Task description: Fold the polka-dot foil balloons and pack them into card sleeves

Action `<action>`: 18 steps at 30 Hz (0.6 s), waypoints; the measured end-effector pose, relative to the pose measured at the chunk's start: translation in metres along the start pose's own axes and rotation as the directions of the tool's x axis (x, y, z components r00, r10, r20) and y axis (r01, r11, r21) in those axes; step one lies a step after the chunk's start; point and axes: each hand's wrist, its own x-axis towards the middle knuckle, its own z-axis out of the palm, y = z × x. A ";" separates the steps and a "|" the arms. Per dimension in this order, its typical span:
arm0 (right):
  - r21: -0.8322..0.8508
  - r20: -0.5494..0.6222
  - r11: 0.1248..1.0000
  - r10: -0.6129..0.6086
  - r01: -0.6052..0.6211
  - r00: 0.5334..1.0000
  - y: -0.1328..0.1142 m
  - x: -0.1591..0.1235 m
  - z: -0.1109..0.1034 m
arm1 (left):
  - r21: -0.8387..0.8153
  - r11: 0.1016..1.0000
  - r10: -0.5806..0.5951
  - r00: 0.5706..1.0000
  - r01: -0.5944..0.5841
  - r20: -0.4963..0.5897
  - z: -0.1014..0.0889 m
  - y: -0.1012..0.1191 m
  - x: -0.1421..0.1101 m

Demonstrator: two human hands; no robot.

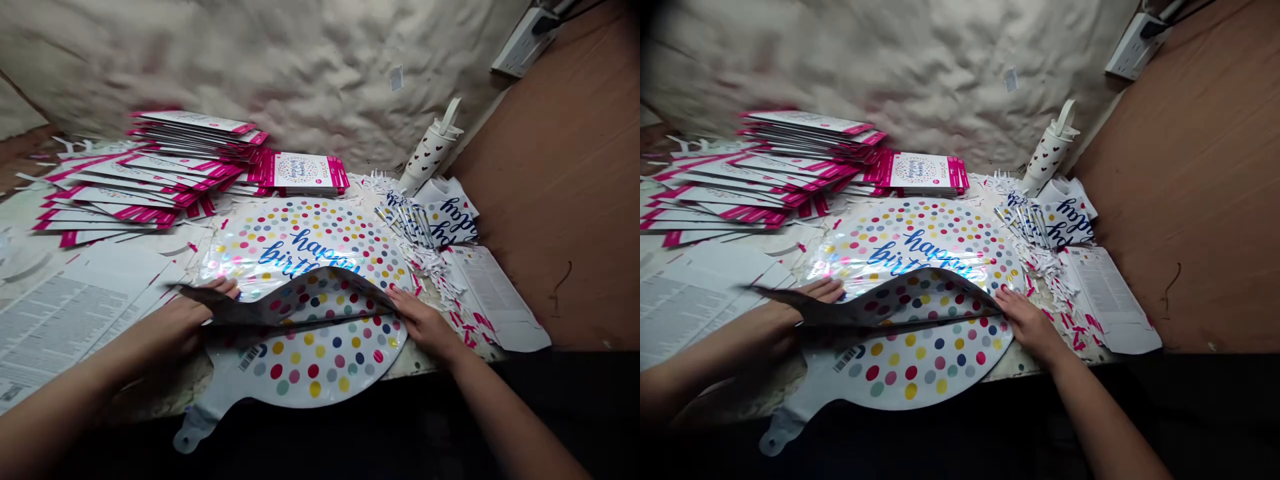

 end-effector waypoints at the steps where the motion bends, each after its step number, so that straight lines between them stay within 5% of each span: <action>1: 0.089 0.027 0.995 0.031 -0.033 0.999 0.003 0.004 -0.005 | -0.041 0.999 0.006 0.998 -0.004 0.058 -0.005 -0.005 0.004; 3: 0.229 0.070 0.958 0.164 -0.176 0.984 0.010 0.016 -0.016 | -0.193 0.979 -0.041 0.990 0.067 0.137 -0.016 -0.015 0.016; 5: 0.267 0.069 0.910 0.310 -0.317 0.948 0.017 0.036 -0.027 | -0.264 0.931 -0.223 0.965 0.253 0.136 -0.028 -0.020 0.034; 10: 0.163 -0.062 0.882 0.457 -0.443 0.887 0.031 0.106 -0.038 | -0.064 0.858 -0.510 0.860 0.509 -0.003 -0.043 -0.010 0.086; 12: 0.125 -0.058 0.879 0.470 -0.461 0.881 0.036 0.125 -0.035 | 0.064 0.882 -0.454 0.877 0.468 -0.158 -0.037 0.003 0.093; 14: 0.081 -0.056 0.873 0.485 -0.481 0.872 0.041 0.138 -0.033 | 0.181 0.934 -0.264 0.937 0.308 -0.229 -0.025 0.017 0.087; 16: 0.028 -0.059 0.860 0.510 -0.509 0.858 0.045 0.146 -0.035 | 0.208 0.971 -0.089 0.987 0.116 -0.133 -0.009 0.029 0.074; 18: -0.030 -0.090 0.831 0.551 -0.556 0.829 0.042 0.154 -0.039 | 0.202 0.978 -0.053 0.998 0.056 -0.023 0.006 0.036 0.059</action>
